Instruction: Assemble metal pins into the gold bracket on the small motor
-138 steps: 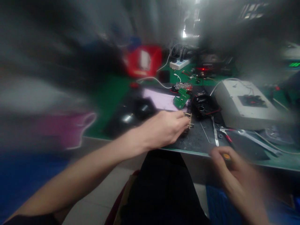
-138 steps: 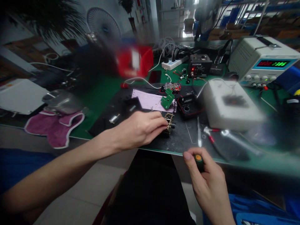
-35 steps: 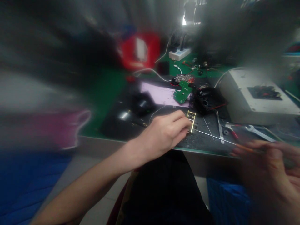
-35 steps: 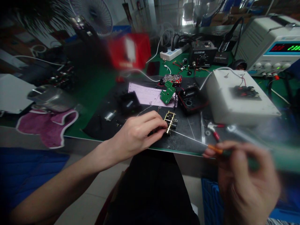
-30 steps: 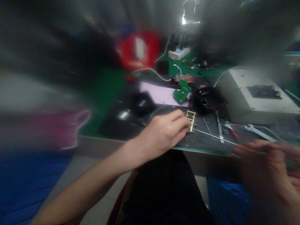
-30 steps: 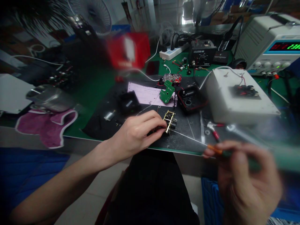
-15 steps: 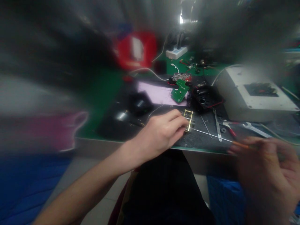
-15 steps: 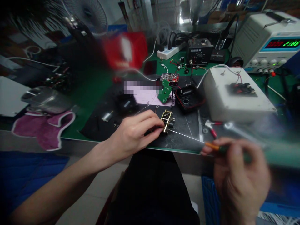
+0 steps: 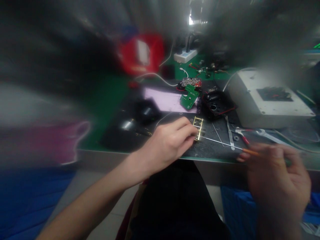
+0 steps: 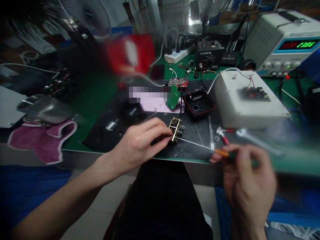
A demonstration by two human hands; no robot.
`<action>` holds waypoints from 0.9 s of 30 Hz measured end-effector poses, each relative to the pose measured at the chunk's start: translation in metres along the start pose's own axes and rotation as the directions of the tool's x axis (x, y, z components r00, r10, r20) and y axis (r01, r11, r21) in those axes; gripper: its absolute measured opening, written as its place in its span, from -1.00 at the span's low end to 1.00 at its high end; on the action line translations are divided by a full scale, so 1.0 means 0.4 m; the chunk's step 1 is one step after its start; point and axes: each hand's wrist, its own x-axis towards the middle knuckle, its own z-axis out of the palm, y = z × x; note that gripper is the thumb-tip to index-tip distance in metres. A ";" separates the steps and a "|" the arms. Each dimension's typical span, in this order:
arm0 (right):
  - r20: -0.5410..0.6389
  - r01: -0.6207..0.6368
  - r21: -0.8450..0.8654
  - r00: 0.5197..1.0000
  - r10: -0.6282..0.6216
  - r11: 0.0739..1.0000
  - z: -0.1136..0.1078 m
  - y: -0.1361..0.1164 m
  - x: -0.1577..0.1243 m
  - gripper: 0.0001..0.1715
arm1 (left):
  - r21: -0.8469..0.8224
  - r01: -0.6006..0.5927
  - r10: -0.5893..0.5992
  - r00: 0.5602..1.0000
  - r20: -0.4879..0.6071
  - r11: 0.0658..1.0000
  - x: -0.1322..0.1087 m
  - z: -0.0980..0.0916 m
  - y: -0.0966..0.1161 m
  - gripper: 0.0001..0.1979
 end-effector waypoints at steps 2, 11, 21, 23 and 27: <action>0.009 -0.058 0.022 0.998 0.058 0.998 -0.003 -0.002 0.008 -0.74 | -0.006 0.002 -0.002 1.000 0.009 1.000 -0.001 0.000 -0.001 -0.86; 0.108 -0.194 -0.139 0.972 0.210 0.971 -0.047 -0.005 0.020 -0.54 | -0.004 0.018 -0.018 1.000 -0.006 1.000 -0.004 0.005 -0.002 -0.87; 0.134 -0.169 -0.384 0.963 0.236 0.907 -0.093 -0.016 0.018 -0.34 | 0.048 0.028 -0.026 0.999 -0.038 0.998 -0.011 0.008 0.006 -0.86; 0.176 -0.144 -0.398 0.957 0.229 0.906 -0.099 -0.017 0.024 -0.46 | 0.060 0.033 -0.030 0.999 -0.043 0.998 -0.014 0.012 0.007 -0.85; 0.215 -0.021 -0.457 0.967 0.133 0.889 -0.104 -0.019 0.028 -0.64 | 0.063 0.035 -0.032 0.999 -0.040 0.997 -0.018 0.020 0.009 -0.85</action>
